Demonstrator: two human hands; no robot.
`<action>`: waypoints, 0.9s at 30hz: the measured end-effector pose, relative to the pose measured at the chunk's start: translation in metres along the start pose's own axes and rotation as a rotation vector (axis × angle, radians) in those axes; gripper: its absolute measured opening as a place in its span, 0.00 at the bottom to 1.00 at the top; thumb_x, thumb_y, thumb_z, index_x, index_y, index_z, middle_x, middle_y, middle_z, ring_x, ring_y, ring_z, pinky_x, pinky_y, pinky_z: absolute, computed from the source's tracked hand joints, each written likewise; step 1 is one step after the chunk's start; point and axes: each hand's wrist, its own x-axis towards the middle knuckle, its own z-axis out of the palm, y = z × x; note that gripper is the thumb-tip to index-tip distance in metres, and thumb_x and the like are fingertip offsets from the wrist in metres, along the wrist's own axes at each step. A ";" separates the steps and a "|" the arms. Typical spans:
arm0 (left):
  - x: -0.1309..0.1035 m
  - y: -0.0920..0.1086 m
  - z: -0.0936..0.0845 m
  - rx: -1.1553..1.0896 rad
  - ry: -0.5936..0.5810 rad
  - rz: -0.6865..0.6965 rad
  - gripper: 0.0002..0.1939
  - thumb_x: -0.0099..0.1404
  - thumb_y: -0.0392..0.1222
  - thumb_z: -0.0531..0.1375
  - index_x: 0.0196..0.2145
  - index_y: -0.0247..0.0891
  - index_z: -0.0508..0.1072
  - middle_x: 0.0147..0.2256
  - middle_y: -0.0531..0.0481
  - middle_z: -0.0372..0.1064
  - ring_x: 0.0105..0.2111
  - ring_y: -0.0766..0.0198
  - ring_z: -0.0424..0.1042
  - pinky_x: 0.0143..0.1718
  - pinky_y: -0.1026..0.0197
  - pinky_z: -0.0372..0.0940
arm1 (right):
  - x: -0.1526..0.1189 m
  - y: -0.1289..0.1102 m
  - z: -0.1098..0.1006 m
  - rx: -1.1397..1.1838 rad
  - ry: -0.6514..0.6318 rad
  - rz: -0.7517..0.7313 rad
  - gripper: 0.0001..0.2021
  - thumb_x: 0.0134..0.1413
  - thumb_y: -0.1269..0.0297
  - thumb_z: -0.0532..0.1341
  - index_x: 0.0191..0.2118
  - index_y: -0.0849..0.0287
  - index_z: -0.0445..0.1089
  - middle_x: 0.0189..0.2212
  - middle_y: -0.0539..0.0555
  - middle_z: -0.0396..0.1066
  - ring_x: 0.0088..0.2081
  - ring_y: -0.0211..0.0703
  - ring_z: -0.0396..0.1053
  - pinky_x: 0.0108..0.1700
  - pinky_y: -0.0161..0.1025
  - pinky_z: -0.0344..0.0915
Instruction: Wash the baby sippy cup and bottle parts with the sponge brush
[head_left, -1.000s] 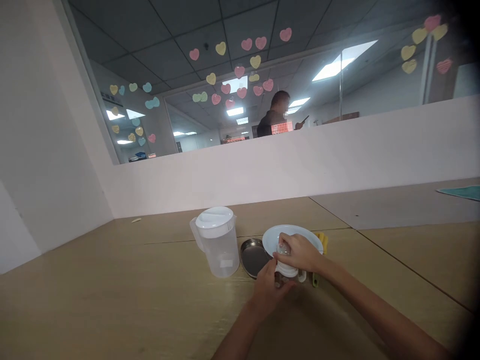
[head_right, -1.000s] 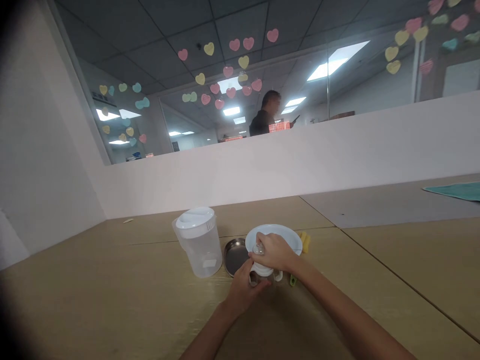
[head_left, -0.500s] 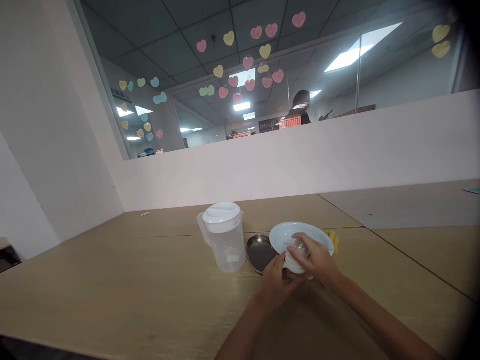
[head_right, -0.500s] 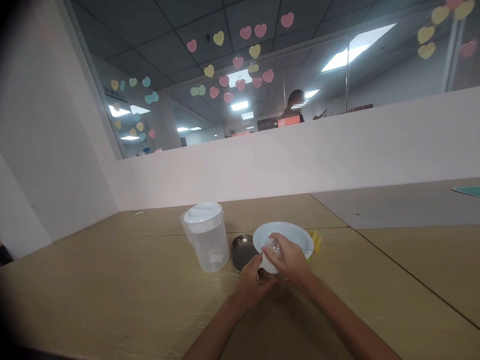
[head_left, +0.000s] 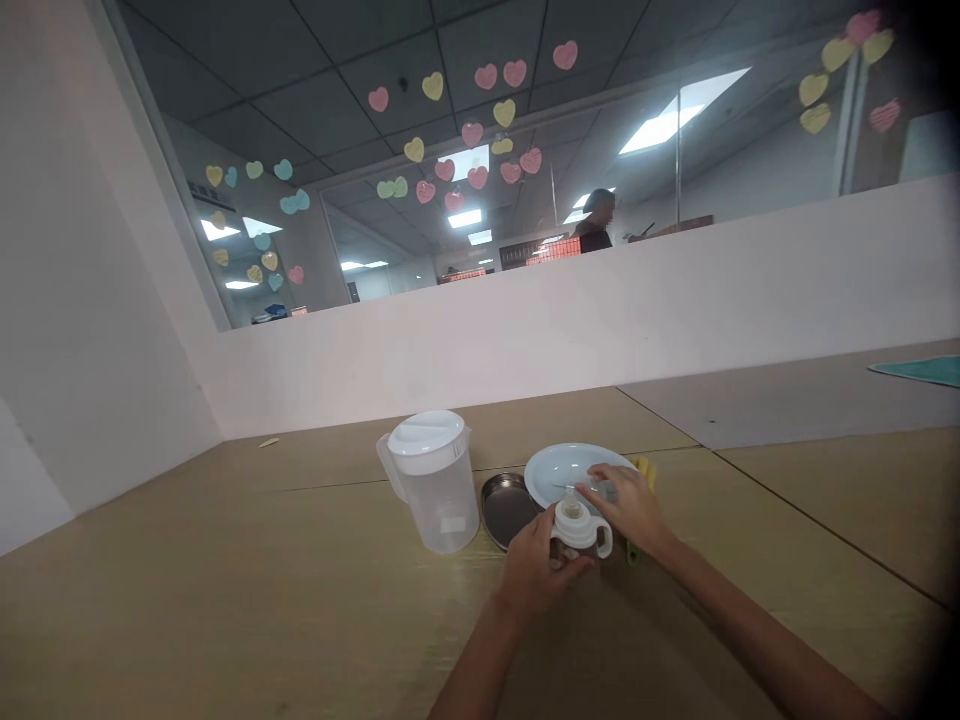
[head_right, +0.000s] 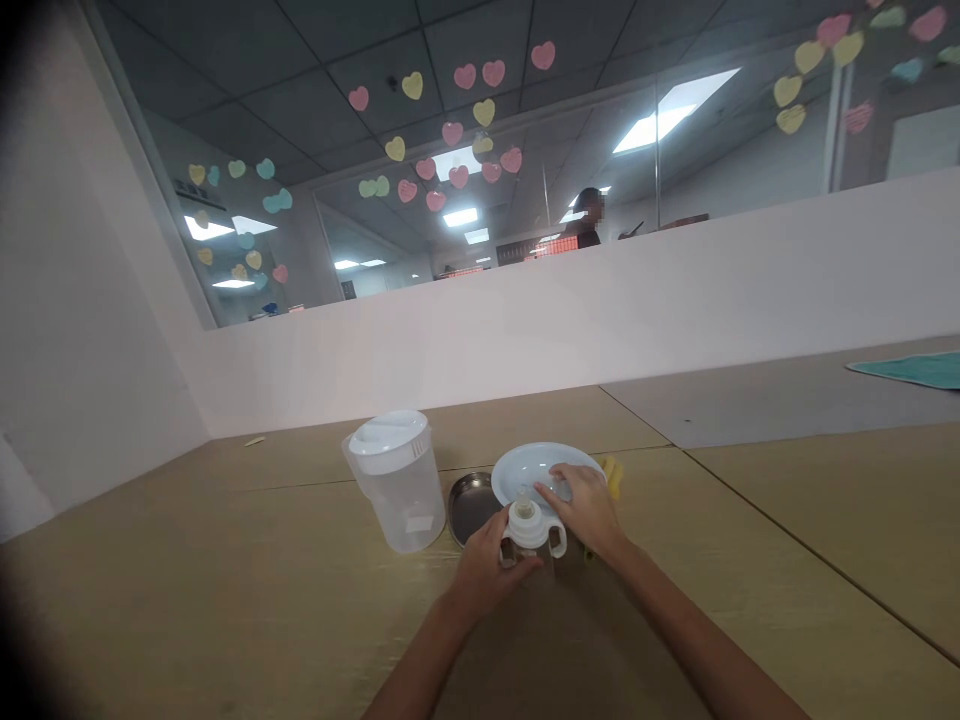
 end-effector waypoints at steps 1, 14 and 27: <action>0.000 0.000 -0.001 0.003 0.000 0.004 0.35 0.56 0.54 0.62 0.57 0.37 0.58 0.52 0.41 0.65 0.51 0.53 0.65 0.53 0.52 0.60 | 0.000 0.002 0.002 -0.039 -0.021 -0.023 0.17 0.52 0.48 0.56 0.34 0.56 0.69 0.34 0.55 0.73 0.40 0.50 0.68 0.48 0.49 0.57; 0.000 -0.002 -0.001 -0.011 0.018 0.019 0.34 0.56 0.53 0.62 0.56 0.37 0.59 0.52 0.41 0.66 0.51 0.54 0.66 0.52 0.53 0.61 | -0.002 -0.026 -0.016 0.134 -0.107 -0.167 0.15 0.60 0.57 0.48 0.34 0.56 0.69 0.34 0.54 0.70 0.40 0.44 0.66 0.46 0.44 0.59; -0.002 0.005 -0.002 -0.142 0.029 0.049 0.31 0.61 0.47 0.59 0.59 0.41 0.57 0.51 0.45 0.67 0.49 0.57 0.67 0.51 0.55 0.62 | -0.013 -0.054 -0.012 0.284 -0.199 -0.183 0.16 0.46 0.55 0.63 0.40 0.58 0.67 0.38 0.56 0.70 0.42 0.49 0.66 0.45 0.46 0.62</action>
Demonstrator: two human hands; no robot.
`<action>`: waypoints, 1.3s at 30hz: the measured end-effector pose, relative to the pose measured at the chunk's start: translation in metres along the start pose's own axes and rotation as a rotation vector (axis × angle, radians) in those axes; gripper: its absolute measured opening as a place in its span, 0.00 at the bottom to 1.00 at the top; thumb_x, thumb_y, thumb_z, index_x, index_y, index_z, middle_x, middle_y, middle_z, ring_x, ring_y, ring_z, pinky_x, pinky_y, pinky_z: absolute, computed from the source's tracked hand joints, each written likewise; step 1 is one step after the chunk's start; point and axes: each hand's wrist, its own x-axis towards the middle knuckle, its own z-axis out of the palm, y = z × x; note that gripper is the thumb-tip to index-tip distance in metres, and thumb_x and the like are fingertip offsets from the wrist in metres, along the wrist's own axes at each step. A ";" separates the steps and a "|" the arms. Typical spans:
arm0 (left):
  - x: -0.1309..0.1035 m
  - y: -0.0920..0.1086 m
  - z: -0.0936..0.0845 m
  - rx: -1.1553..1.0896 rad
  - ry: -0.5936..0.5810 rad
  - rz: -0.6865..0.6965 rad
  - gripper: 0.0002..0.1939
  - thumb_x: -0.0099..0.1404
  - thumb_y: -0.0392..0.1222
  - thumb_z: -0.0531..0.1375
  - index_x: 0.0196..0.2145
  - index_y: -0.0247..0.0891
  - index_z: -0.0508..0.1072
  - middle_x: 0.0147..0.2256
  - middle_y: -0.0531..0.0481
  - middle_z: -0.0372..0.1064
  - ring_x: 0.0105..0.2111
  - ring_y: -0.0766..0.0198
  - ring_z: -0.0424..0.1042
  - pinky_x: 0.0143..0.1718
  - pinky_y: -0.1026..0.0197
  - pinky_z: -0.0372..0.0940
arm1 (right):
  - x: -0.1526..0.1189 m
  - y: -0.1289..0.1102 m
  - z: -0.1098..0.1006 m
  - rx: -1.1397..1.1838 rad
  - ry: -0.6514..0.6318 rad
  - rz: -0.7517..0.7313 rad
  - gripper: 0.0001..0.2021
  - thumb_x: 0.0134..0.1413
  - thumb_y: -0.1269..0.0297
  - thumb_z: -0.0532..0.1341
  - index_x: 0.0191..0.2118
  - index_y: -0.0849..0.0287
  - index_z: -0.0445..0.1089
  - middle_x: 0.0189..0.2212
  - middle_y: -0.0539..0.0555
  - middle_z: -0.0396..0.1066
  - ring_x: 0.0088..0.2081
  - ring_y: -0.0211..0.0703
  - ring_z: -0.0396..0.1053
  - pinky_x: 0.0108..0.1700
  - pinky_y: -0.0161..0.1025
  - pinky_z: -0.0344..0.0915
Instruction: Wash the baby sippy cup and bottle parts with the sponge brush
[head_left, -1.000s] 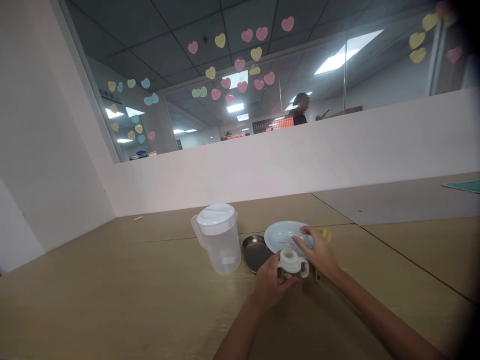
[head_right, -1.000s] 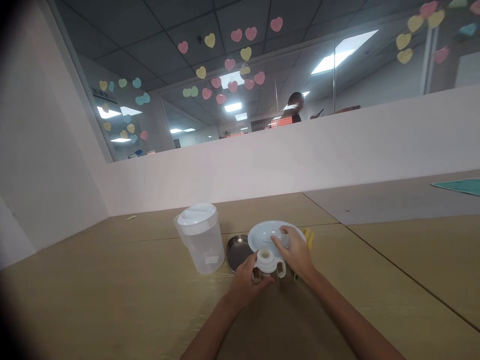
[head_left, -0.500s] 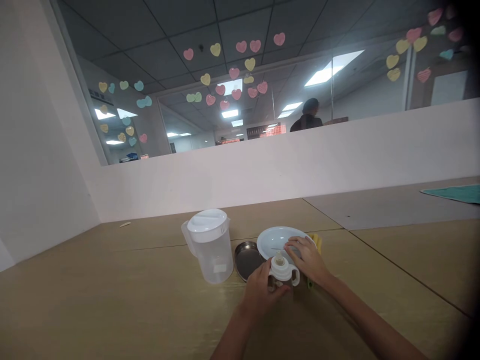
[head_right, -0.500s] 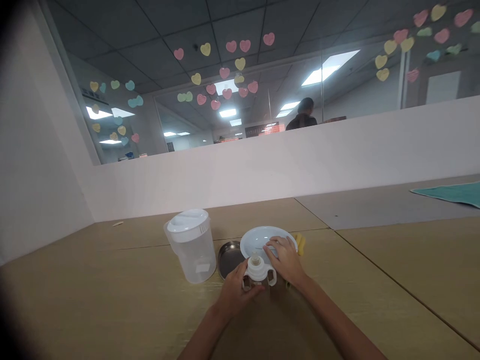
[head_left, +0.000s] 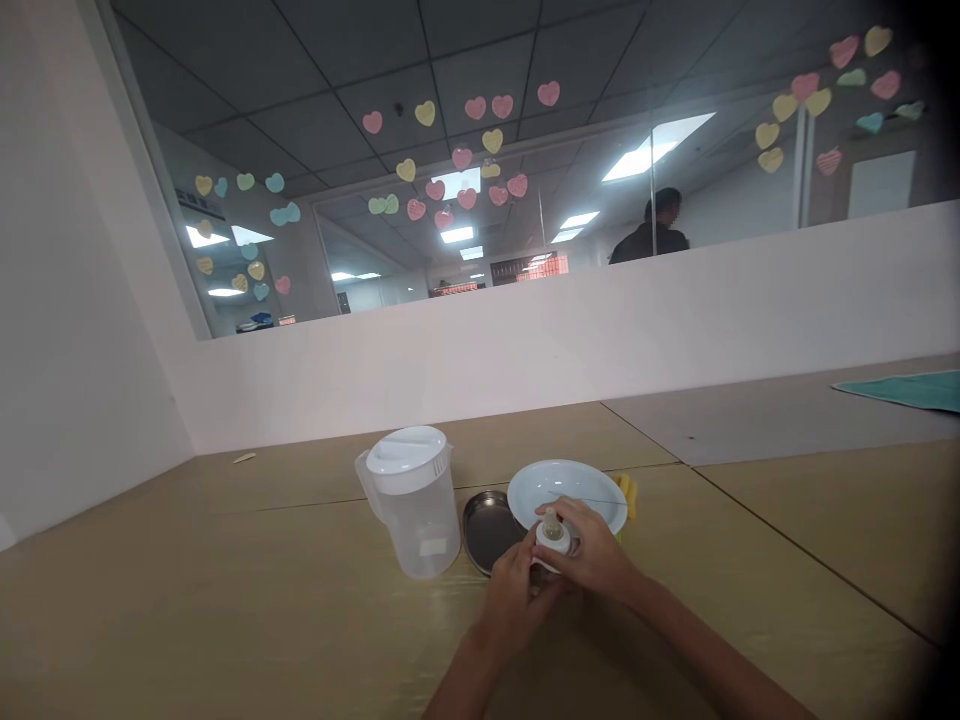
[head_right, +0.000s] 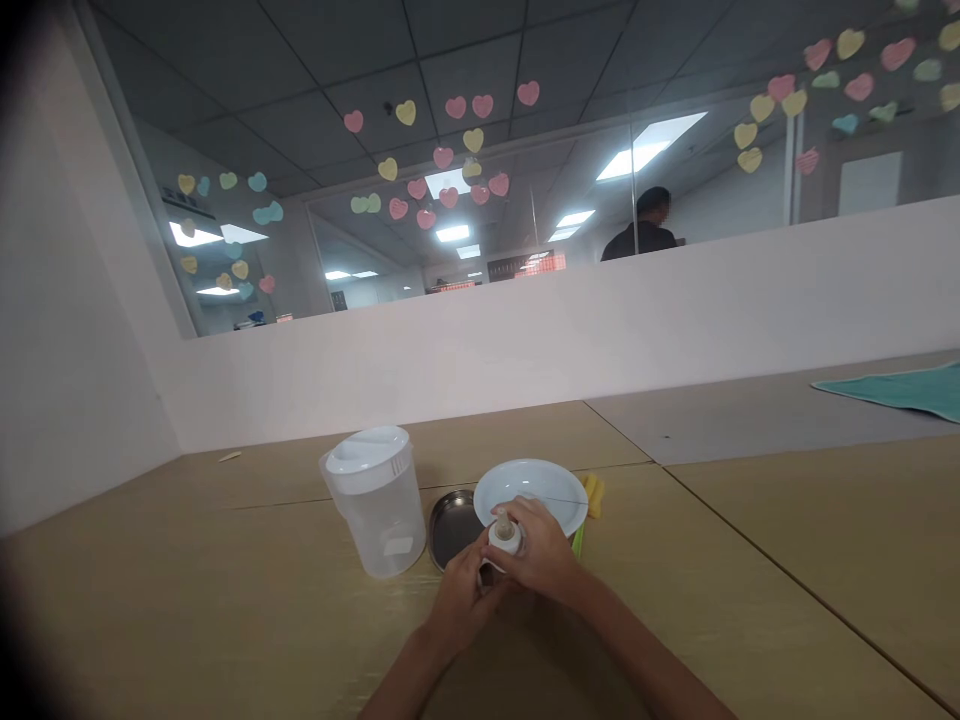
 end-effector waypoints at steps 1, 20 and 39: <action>0.000 0.001 0.000 -0.002 0.003 -0.013 0.31 0.61 0.47 0.59 0.59 0.41 0.57 0.50 0.45 0.68 0.48 0.57 0.68 0.50 0.56 0.62 | 0.001 0.000 -0.003 0.047 -0.008 0.024 0.19 0.46 0.54 0.63 0.43 0.58 0.67 0.40 0.56 0.70 0.44 0.50 0.66 0.47 0.47 0.62; -0.003 -0.004 0.001 0.131 -0.038 -0.051 0.38 0.60 0.53 0.58 0.63 0.40 0.49 0.48 0.41 0.68 0.46 0.53 0.68 0.48 0.52 0.64 | 0.002 0.001 -0.011 0.392 -0.135 0.110 0.28 0.46 0.53 0.63 0.53 0.56 0.62 0.45 0.57 0.70 0.47 0.50 0.67 0.50 0.47 0.62; -0.003 -0.006 0.001 0.103 -0.031 -0.032 0.46 0.60 0.52 0.60 0.64 0.38 0.36 0.52 0.39 0.65 0.49 0.52 0.67 0.49 0.52 0.63 | 0.006 -0.005 -0.018 0.443 -0.162 0.144 0.20 0.49 0.51 0.61 0.46 0.56 0.70 0.42 0.55 0.72 0.45 0.50 0.68 0.48 0.45 0.65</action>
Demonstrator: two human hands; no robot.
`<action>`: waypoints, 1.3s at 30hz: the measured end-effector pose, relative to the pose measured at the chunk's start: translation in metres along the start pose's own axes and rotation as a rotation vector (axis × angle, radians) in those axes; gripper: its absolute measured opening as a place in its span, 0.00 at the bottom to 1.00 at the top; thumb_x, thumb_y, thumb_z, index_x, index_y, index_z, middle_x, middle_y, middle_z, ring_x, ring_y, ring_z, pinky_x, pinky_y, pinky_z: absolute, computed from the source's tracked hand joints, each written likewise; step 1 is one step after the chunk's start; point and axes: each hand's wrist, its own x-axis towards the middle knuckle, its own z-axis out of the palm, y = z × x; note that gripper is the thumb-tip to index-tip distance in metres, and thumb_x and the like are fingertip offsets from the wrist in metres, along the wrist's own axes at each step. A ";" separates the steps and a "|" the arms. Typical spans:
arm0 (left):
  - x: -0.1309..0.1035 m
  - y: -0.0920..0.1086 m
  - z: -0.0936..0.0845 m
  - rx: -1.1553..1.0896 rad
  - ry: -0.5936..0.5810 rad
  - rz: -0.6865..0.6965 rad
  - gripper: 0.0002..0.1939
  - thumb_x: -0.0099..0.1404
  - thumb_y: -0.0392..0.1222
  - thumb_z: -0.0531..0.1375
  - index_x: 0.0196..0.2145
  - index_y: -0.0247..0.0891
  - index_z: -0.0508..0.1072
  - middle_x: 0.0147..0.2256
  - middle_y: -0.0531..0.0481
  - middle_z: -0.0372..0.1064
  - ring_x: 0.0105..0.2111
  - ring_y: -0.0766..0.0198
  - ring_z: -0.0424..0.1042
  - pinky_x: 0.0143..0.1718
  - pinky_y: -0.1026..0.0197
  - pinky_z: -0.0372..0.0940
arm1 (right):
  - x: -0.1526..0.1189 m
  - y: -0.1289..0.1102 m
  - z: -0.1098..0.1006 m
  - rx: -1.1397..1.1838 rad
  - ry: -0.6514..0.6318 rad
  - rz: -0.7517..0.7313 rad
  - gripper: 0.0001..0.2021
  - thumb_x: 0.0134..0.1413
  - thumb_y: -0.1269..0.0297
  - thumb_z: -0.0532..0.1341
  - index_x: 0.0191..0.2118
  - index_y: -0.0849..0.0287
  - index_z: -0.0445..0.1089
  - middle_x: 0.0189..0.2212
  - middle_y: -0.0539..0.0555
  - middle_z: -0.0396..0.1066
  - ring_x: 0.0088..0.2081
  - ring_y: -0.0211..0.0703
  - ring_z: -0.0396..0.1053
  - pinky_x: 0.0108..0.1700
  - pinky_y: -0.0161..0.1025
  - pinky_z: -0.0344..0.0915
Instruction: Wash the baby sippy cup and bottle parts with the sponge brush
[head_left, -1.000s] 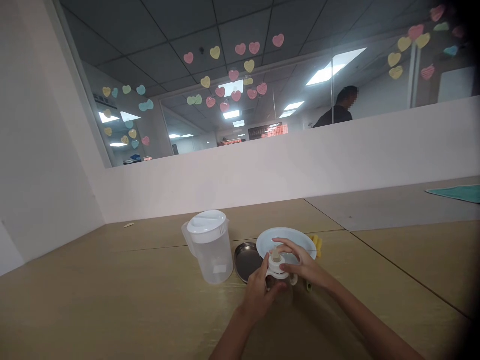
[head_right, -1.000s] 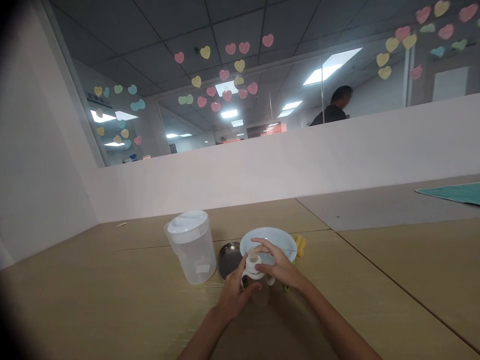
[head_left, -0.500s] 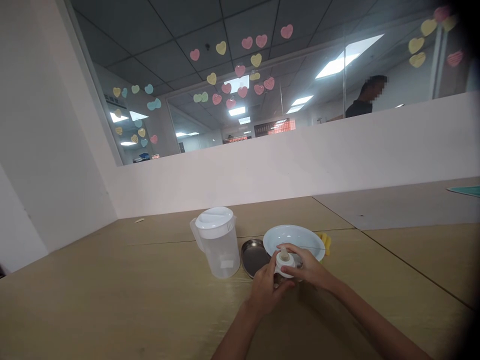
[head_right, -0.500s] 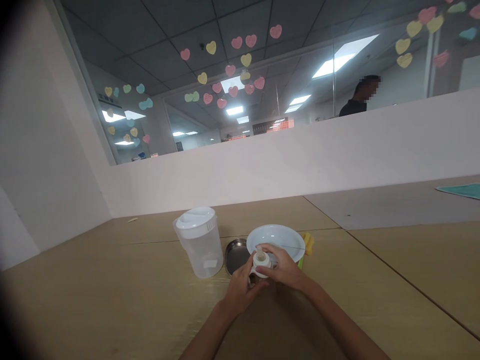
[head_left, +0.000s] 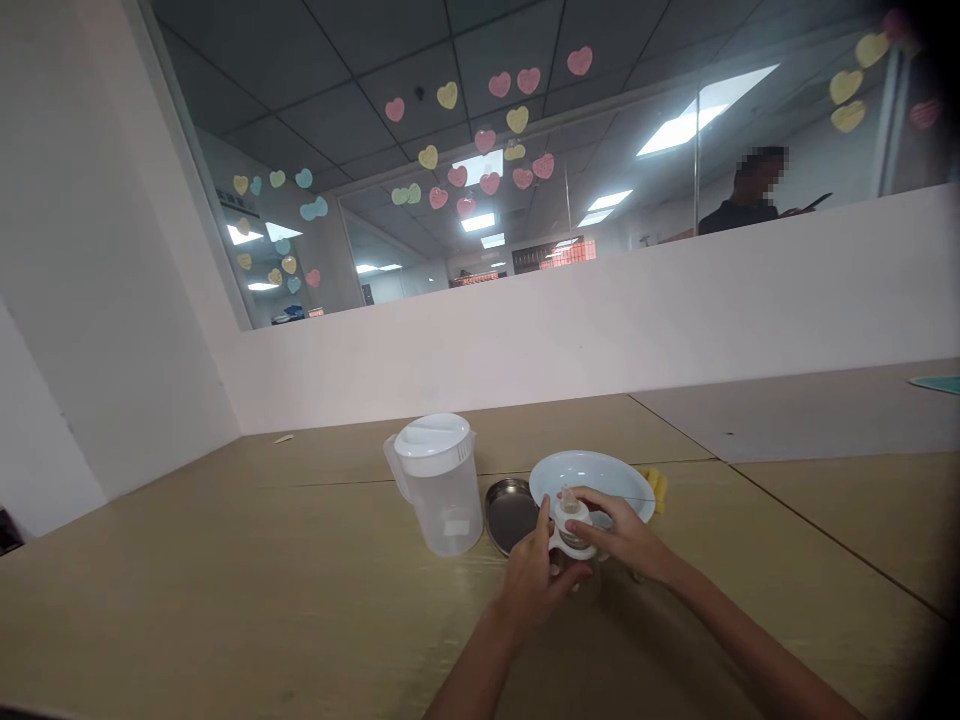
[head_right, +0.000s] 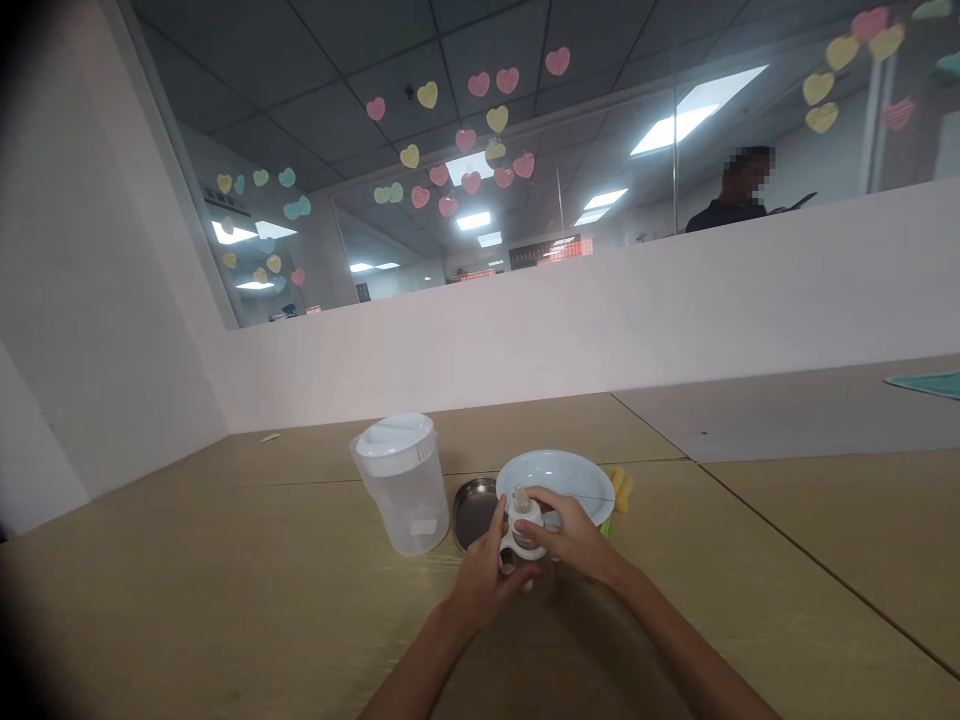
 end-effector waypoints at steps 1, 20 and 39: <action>0.000 0.000 0.000 0.001 -0.004 0.006 0.45 0.60 0.52 0.59 0.64 0.38 0.36 0.52 0.40 0.65 0.50 0.52 0.67 0.50 0.52 0.63 | 0.001 0.000 0.000 0.047 0.040 0.010 0.20 0.48 0.51 0.62 0.45 0.56 0.70 0.43 0.56 0.72 0.45 0.50 0.68 0.48 0.45 0.65; 0.000 -0.001 0.000 0.090 -0.020 0.035 0.43 0.61 0.56 0.56 0.64 0.38 0.39 0.51 0.41 0.67 0.49 0.54 0.67 0.49 0.53 0.63 | 0.012 0.023 -0.029 0.607 0.764 0.093 0.21 0.36 0.58 0.70 0.39 0.55 0.66 0.38 0.50 0.70 0.37 0.43 0.72 0.47 0.48 0.70; 0.000 -0.008 0.003 0.232 -0.021 0.020 0.41 0.60 0.58 0.56 0.63 0.38 0.44 0.47 0.41 0.70 0.44 0.54 0.70 0.46 0.52 0.65 | 0.006 0.073 -0.010 -0.639 0.529 -0.101 0.09 0.49 0.60 0.58 0.37 0.54 0.61 0.37 0.54 0.60 0.40 0.47 0.63 0.43 0.43 0.62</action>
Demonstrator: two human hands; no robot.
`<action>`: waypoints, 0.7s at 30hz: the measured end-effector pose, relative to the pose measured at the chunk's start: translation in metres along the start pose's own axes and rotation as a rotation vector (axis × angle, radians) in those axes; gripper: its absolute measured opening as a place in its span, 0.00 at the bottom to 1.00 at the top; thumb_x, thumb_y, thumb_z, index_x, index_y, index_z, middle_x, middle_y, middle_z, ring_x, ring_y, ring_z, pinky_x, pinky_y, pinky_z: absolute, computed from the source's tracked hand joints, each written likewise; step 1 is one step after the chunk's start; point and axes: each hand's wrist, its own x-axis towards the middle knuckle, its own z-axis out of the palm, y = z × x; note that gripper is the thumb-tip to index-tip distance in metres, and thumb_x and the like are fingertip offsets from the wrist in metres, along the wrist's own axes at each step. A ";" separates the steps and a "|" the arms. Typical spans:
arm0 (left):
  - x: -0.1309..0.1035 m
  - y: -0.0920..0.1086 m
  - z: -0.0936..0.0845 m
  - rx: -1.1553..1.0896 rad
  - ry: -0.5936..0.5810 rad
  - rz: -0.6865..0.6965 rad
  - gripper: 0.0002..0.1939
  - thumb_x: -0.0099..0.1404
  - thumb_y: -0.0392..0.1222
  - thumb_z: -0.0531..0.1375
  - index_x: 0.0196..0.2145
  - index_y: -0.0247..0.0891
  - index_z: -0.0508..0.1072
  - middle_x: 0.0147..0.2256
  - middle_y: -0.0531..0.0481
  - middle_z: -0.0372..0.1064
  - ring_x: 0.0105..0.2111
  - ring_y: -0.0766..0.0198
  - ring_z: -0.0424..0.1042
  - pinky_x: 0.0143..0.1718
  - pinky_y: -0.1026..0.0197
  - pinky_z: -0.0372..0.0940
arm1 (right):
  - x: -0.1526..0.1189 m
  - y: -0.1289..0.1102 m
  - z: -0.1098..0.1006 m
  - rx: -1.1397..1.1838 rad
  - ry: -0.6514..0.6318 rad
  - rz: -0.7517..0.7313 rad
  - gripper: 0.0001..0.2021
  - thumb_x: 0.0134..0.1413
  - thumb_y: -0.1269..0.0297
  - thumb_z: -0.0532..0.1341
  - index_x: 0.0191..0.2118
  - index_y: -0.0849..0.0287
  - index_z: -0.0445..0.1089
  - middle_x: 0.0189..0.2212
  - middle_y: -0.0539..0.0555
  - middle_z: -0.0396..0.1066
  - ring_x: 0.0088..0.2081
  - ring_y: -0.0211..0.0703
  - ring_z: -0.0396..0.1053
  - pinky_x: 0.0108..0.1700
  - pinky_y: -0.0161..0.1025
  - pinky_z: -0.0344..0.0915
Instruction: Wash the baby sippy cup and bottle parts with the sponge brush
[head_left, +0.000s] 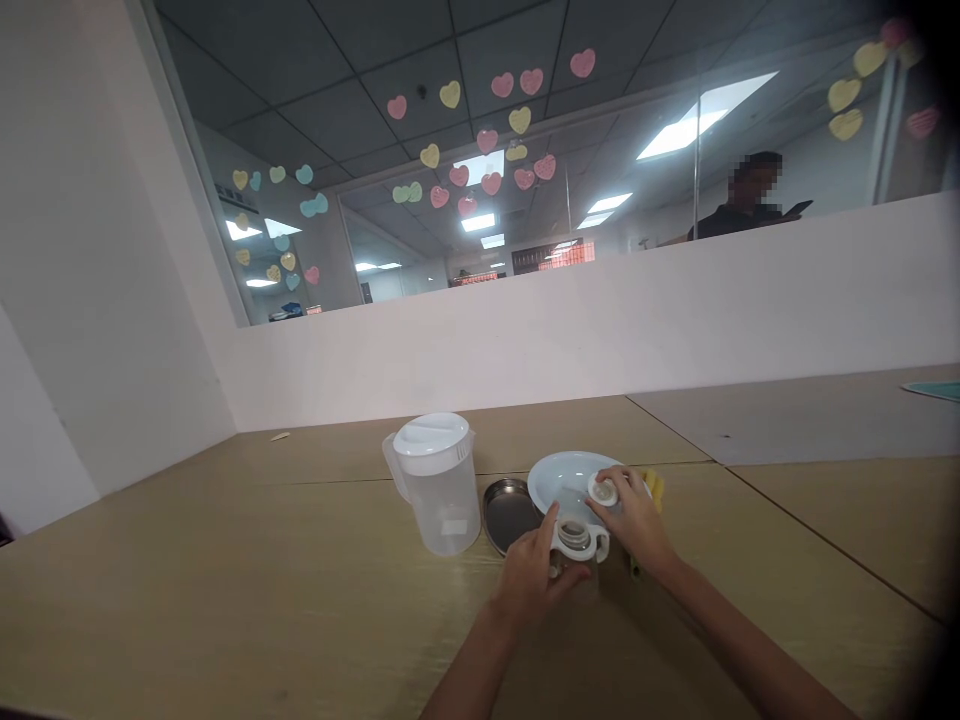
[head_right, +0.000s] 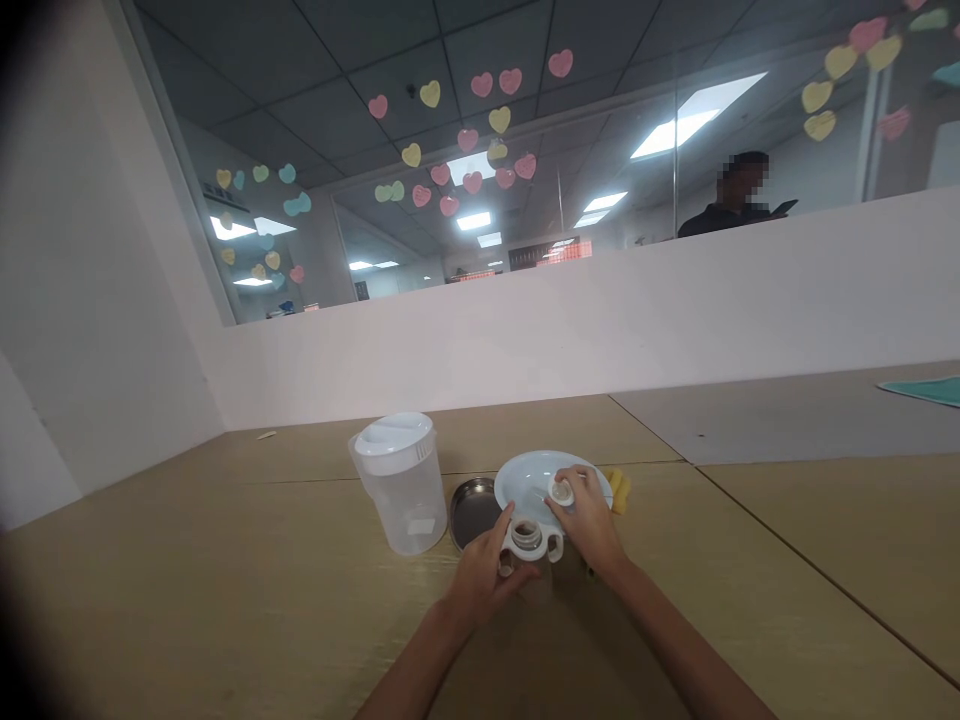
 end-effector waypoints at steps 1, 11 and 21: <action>0.000 0.000 0.000 -0.003 -0.001 0.003 0.41 0.60 0.58 0.56 0.63 0.39 0.44 0.46 0.41 0.70 0.44 0.54 0.70 0.46 0.52 0.66 | 0.000 0.000 0.000 -0.006 0.000 0.009 0.10 0.49 0.58 0.59 0.35 0.54 0.59 0.36 0.53 0.60 0.39 0.46 0.63 0.42 0.42 0.62; 0.000 0.002 -0.004 -0.021 0.006 0.038 0.41 0.61 0.56 0.56 0.63 0.38 0.44 0.48 0.42 0.69 0.46 0.55 0.69 0.47 0.54 0.65 | 0.003 -0.014 -0.011 0.049 -0.225 0.112 0.15 0.49 0.48 0.57 0.32 0.55 0.59 0.27 0.49 0.65 0.29 0.42 0.63 0.32 0.37 0.59; 0.009 0.010 -0.022 0.121 0.171 0.150 0.40 0.59 0.57 0.57 0.61 0.34 0.50 0.50 0.38 0.67 0.49 0.51 0.67 0.49 0.48 0.62 | 0.018 -0.013 -0.018 0.567 -0.068 0.397 0.18 0.44 0.49 0.62 0.37 0.56 0.69 0.45 0.58 0.72 0.44 0.50 0.70 0.45 0.45 0.65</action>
